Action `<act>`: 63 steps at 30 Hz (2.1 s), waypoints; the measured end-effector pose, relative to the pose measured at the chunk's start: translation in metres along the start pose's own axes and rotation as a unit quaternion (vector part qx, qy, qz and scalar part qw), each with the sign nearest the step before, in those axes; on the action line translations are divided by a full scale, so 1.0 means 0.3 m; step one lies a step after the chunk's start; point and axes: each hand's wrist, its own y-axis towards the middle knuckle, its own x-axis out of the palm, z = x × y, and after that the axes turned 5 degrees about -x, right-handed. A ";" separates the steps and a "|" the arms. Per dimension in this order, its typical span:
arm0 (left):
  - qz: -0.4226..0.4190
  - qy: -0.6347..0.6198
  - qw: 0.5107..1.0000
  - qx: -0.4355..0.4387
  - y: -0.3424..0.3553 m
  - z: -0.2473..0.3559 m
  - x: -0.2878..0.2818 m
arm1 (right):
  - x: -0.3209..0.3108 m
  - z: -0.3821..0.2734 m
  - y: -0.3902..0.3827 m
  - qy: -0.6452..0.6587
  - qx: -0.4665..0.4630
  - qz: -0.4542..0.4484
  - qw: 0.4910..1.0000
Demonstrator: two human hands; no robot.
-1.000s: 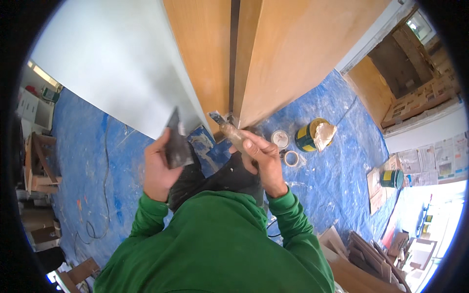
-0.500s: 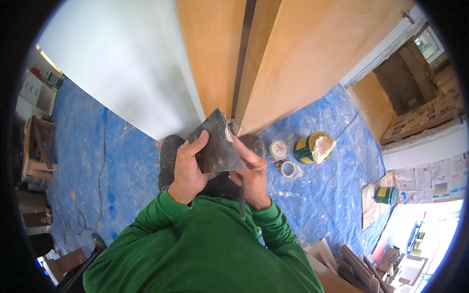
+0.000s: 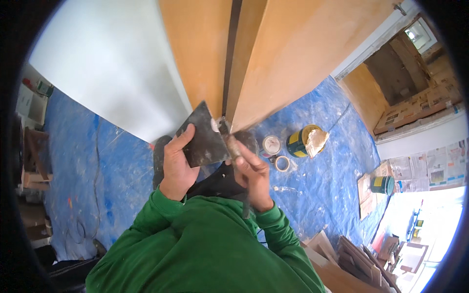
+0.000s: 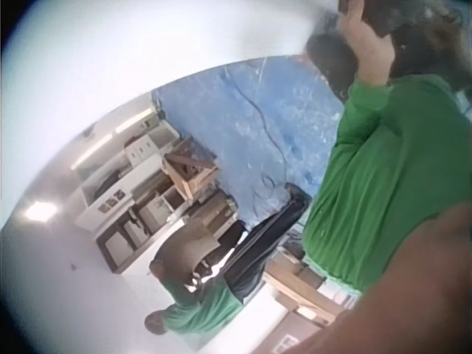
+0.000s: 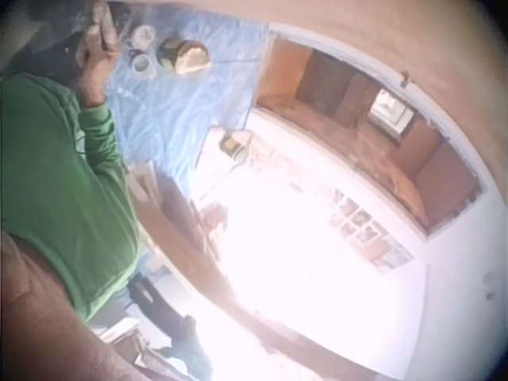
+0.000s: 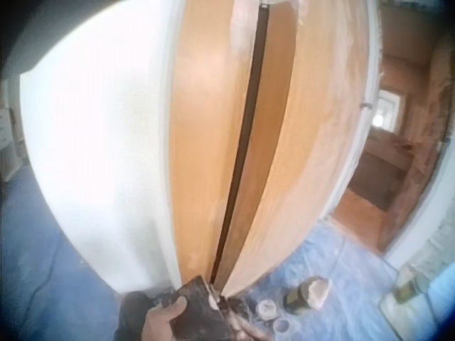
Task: The person applies masking tape to a door frame and then uses a putty knife to apply and smooth wall compound along the edge of the door frame. The person also uses a larger trowel to hold the compound while working.
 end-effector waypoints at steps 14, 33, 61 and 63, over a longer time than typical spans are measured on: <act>0.091 0.044 0.994 0.035 0.027 -0.012 -0.165 | -0.442 0.039 -0.058 -0.194 0.026 0.199 0.960; 0.335 0.144 0.929 -0.062 -0.241 -0.047 -0.433 | -1.254 0.125 0.237 -0.589 -0.069 0.480 0.646; 0.244 0.163 0.956 -0.020 -0.188 -0.084 -0.411 | -0.888 0.532 -0.188 -0.067 0.177 0.372 0.909; 0.263 0.132 0.954 -0.054 -0.174 -0.062 -0.414 | -1.006 0.574 -0.086 -0.132 0.127 0.384 0.905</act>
